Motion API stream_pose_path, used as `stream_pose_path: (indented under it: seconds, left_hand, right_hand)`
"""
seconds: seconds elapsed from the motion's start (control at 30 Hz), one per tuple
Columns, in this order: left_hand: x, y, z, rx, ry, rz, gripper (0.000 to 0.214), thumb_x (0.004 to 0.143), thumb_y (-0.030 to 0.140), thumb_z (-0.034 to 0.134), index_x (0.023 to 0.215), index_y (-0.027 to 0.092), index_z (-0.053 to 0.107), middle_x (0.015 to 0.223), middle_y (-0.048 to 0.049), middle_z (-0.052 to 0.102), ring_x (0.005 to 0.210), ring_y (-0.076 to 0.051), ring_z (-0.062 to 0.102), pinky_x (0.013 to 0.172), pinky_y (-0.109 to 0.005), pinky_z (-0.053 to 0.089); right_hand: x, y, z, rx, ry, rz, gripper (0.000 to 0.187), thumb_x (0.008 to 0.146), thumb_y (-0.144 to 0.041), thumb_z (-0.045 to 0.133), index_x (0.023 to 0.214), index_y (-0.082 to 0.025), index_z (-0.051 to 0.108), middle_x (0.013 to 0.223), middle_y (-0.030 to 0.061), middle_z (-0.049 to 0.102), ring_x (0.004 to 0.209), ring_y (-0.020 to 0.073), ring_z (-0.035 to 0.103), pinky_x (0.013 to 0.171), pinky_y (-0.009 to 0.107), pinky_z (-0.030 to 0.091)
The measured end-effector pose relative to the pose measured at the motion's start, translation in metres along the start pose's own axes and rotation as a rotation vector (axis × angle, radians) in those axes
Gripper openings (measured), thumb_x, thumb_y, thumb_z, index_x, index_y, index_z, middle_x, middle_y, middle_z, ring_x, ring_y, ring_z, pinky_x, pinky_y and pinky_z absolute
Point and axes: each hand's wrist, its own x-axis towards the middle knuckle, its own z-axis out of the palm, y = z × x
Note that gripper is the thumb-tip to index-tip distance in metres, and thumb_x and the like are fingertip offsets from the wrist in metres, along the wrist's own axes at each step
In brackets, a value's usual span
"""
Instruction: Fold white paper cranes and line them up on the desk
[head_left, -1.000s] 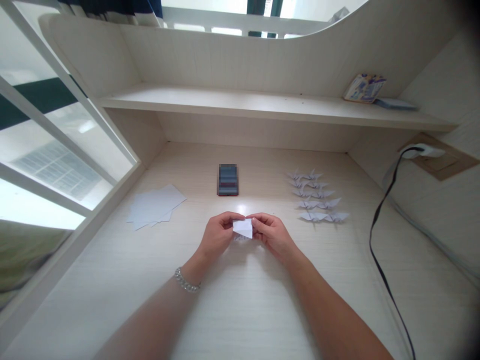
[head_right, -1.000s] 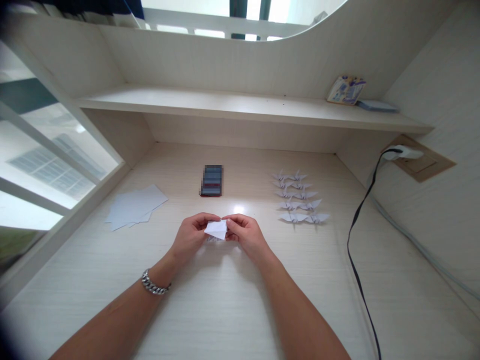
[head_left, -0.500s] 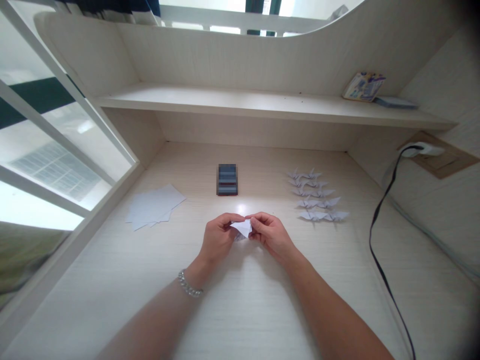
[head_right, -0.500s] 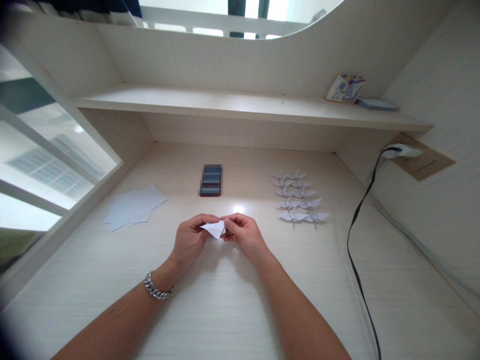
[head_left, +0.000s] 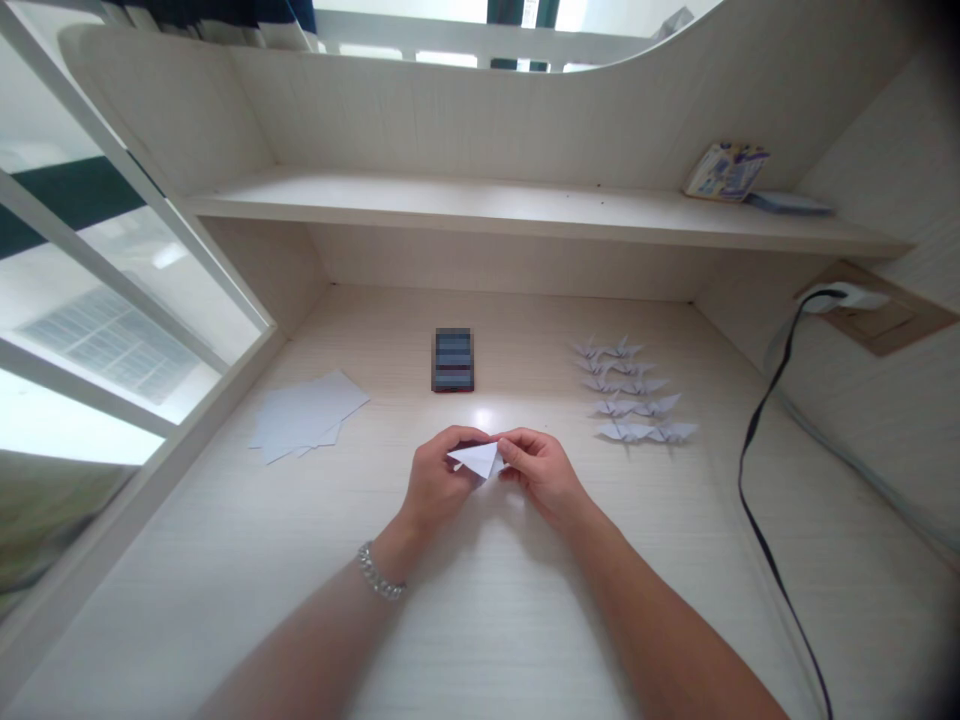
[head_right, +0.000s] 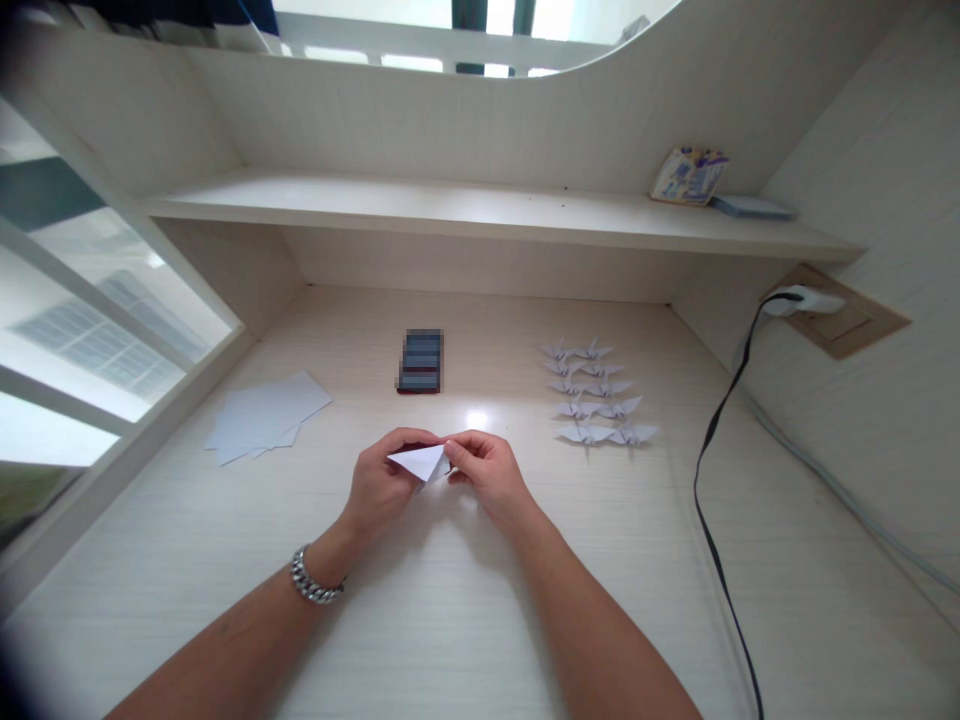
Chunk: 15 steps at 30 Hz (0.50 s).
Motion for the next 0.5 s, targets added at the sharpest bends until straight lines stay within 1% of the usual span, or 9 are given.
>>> stream_pose_path:
  seconds: [0.1, 0.2, 0.3, 0.4, 0.5]
  left_hand:
    - [0.001, 0.003, -0.002, 0.021, 0.006, 0.005, 0.016, 0.067, 0.023, 0.067, 0.081, 0.018, 0.069, 0.083, -0.0058, 0.068, 0.077, -0.019, 0.062, 0.071, -0.027, 0.047]
    - [0.0, 0.002, -0.001, 0.032, 0.055, -0.017, 0.014, 0.069, 0.024, 0.065, 0.081, 0.018, 0.069, 0.081, -0.0054, 0.069, 0.073, -0.018, 0.062, 0.066, -0.026, 0.047]
    - [-0.001, -0.002, 0.001, 0.038, 0.065, -0.038, 0.013, 0.071, 0.023, 0.062, 0.083, 0.018, 0.068, 0.081, -0.0045, 0.068, 0.07, -0.016, 0.062, 0.063, -0.024, 0.046]
    - [-0.001, -0.008, 0.002, 0.023, 0.057, -0.07, 0.017, 0.073, 0.023, 0.06, 0.088, 0.018, 0.065, 0.081, -0.0039, 0.068, 0.07, -0.015, 0.061, 0.063, -0.023, 0.046]
    - [0.001, -0.012, 0.002, -0.052, 0.036, -0.124, 0.023, 0.077, 0.025, 0.056, 0.097, 0.017, 0.061, 0.08, -0.0035, 0.066, 0.069, -0.015, 0.06, 0.061, -0.023, 0.046]
  right_hand:
    - [0.0, -0.001, 0.0, -0.042, -0.007, -0.003, 0.024, 0.066, -0.038, 0.07, 0.078, -0.017, 0.069, 0.07, 0.0025, 0.064, 0.061, 0.0124, 0.057, 0.052, 0.022, 0.046]
    - [-0.001, -0.002, 0.0, -0.058, -0.002, -0.005, 0.025, 0.066, -0.04, 0.069, 0.078, -0.017, 0.069, 0.07, 0.0025, 0.064, 0.061, 0.0129, 0.057, 0.052, 0.023, 0.046]
    - [0.0, -0.002, 0.001, -0.062, 0.011, -0.007, 0.024, 0.067, -0.039, 0.069, 0.078, -0.017, 0.069, 0.07, 0.0026, 0.064, 0.062, 0.0132, 0.057, 0.053, 0.023, 0.046]
    - [0.0, -0.002, 0.0, -0.058, 0.017, 0.0, 0.023, 0.066, -0.038, 0.069, 0.077, -0.018, 0.069, 0.07, 0.0028, 0.065, 0.063, 0.0138, 0.057, 0.053, 0.023, 0.046]
    - [0.001, -0.002, -0.001, -0.032, 0.029, 0.016, 0.023, 0.066, -0.036, 0.07, 0.077, -0.017, 0.069, 0.071, 0.0033, 0.065, 0.064, 0.0138, 0.057, 0.054, 0.024, 0.046]
